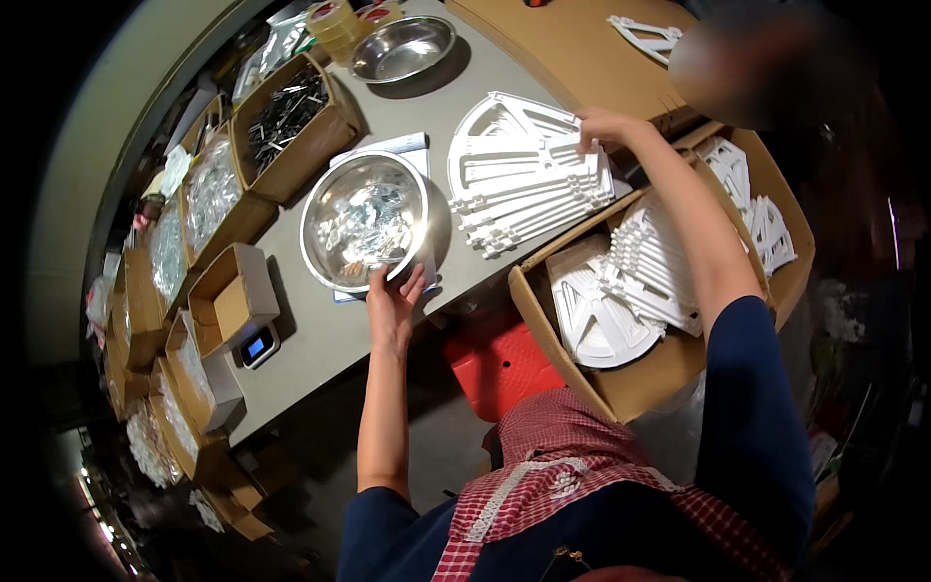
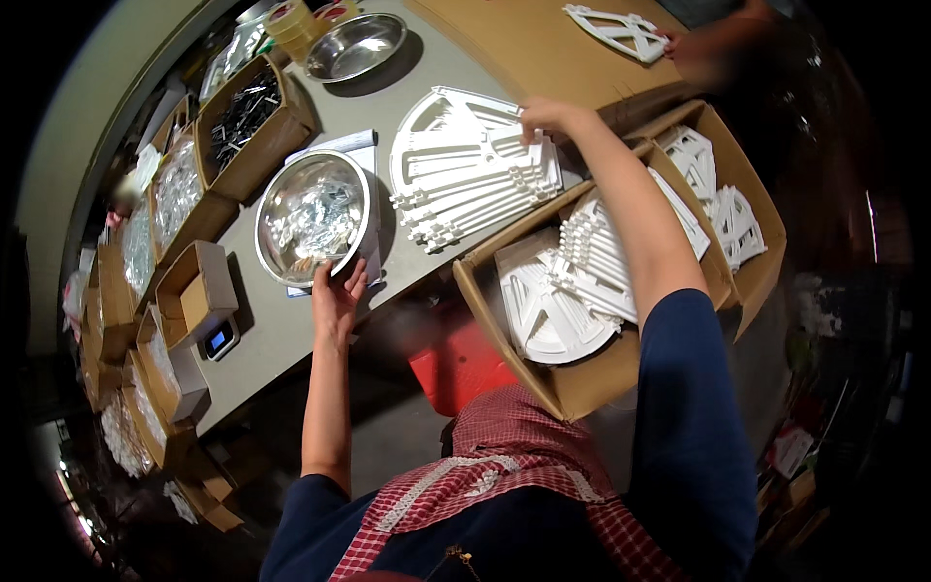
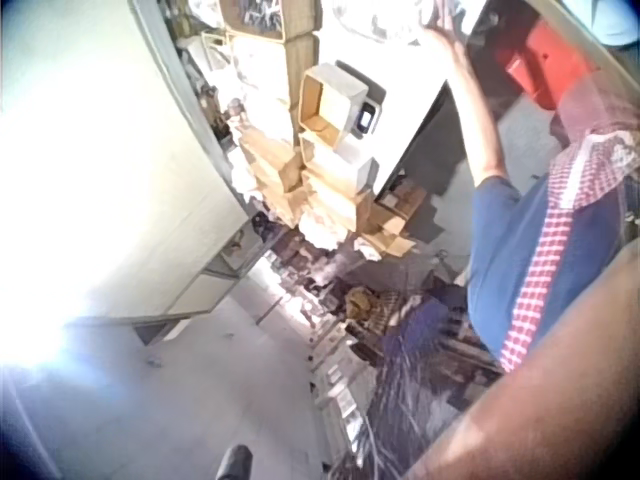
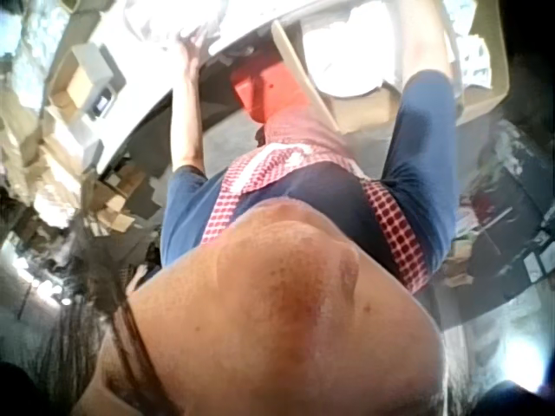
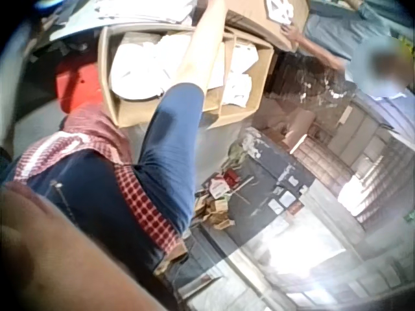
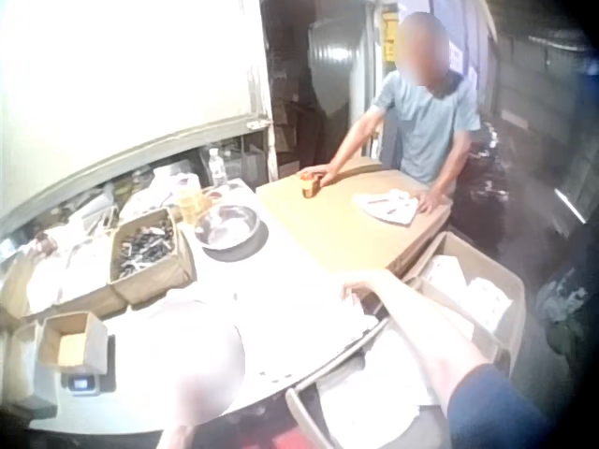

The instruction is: The person sorts white plastic frames from a cardboard box and stacks them on a table. They then pick up a metal bowl and place it on a digital scale, followed by placing a small plastic bag of hardware into the bowl. The person continues to gather various small plastic bags containing screws and fittings from surrounding boxes and places them into the bowl on the scale.

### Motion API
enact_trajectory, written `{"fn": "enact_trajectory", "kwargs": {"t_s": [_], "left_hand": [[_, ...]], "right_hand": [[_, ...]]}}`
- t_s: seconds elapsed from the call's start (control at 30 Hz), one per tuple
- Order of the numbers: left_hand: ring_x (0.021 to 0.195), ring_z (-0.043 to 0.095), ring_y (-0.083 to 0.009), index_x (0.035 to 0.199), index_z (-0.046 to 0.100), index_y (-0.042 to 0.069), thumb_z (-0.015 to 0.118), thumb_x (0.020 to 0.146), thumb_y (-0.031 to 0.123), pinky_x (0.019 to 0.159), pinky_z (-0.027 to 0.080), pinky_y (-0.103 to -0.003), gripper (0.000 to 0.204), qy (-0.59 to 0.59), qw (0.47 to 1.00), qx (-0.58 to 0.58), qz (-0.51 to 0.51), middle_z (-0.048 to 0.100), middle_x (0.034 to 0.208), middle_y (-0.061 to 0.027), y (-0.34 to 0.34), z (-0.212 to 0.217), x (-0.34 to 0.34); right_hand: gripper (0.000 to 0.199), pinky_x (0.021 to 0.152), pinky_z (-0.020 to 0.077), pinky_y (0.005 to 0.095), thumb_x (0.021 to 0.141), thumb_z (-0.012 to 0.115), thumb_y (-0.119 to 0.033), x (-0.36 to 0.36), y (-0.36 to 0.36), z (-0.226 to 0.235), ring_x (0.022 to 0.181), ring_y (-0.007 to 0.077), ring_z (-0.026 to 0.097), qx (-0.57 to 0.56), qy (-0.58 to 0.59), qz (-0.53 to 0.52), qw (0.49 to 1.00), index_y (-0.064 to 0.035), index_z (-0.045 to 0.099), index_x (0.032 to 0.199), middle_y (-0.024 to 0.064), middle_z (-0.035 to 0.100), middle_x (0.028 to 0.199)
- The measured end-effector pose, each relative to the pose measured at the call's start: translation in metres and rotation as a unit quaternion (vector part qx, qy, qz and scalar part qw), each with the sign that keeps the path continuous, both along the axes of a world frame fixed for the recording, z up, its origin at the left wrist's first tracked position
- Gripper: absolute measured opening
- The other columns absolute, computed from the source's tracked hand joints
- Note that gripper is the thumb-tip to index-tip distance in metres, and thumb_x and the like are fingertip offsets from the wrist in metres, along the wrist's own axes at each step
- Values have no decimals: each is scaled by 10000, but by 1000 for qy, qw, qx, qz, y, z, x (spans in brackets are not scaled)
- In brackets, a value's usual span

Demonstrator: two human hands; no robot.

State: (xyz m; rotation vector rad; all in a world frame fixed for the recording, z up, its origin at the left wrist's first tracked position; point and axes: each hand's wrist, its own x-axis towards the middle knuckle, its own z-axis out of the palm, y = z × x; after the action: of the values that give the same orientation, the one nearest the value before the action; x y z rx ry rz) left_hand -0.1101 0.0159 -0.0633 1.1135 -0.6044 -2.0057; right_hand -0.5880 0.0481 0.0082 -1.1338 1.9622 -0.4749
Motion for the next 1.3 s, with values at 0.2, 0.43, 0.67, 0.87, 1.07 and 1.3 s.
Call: {"fn": "enact_trajectory", "kwargs": {"t_s": [0.2,0.43,0.67,0.87,1.07,1.3], "left_hand": [[1113,620,-284,1357,384,-52,477,984,475,801,551,-352,653,-72,992,-19,-100,542,1319,-183,62,35,-60],[1030,598,-233,1282,478,-11,570,943,98,866,489,-331,368,-113,853,-456,-229,528,1237,-157,143,32,-182],[1174,499,-409,1221,528,16,600,852,19,970,455,-428,376,-171,623,-697,-311,453,1299,-219,168,50,-284],[1308,373,-447,1309,439,-66,607,895,173,1097,314,-504,507,-324,396,-827,-233,380,1405,-277,134,35,-402],[1434,226,-368,1405,381,-61,499,962,390,1178,153,-499,643,-436,250,-841,-200,317,1501,-236,81,22,-491],[1445,214,-322,1518,165,30,471,879,638,1149,168,-516,934,-638,73,-758,-115,239,1561,-152,44,-49,-536]], "right_hand": [[587,1116,297,479,792,616,-53,47,58,-8,1310,369,396,-266,407,133,864,-9,455,1355,236,439,1395],[517,1164,218,514,798,641,-64,6,209,18,1339,327,389,-264,405,99,870,-66,525,1302,167,459,1408],[498,1014,425,381,760,692,-175,-144,406,-16,1192,354,540,-137,340,-303,880,-32,591,1227,208,547,1302],[485,1011,420,390,747,662,-176,-226,479,-74,1190,375,509,-152,245,-387,876,-4,590,1195,227,546,1262],[611,1008,420,436,825,644,-203,-287,497,-83,1213,404,498,-183,305,-322,878,-6,408,1354,262,523,1286],[705,1026,416,419,789,683,-255,-378,524,-95,1213,409,508,-157,250,-235,926,19,406,1377,276,509,1327]]}}
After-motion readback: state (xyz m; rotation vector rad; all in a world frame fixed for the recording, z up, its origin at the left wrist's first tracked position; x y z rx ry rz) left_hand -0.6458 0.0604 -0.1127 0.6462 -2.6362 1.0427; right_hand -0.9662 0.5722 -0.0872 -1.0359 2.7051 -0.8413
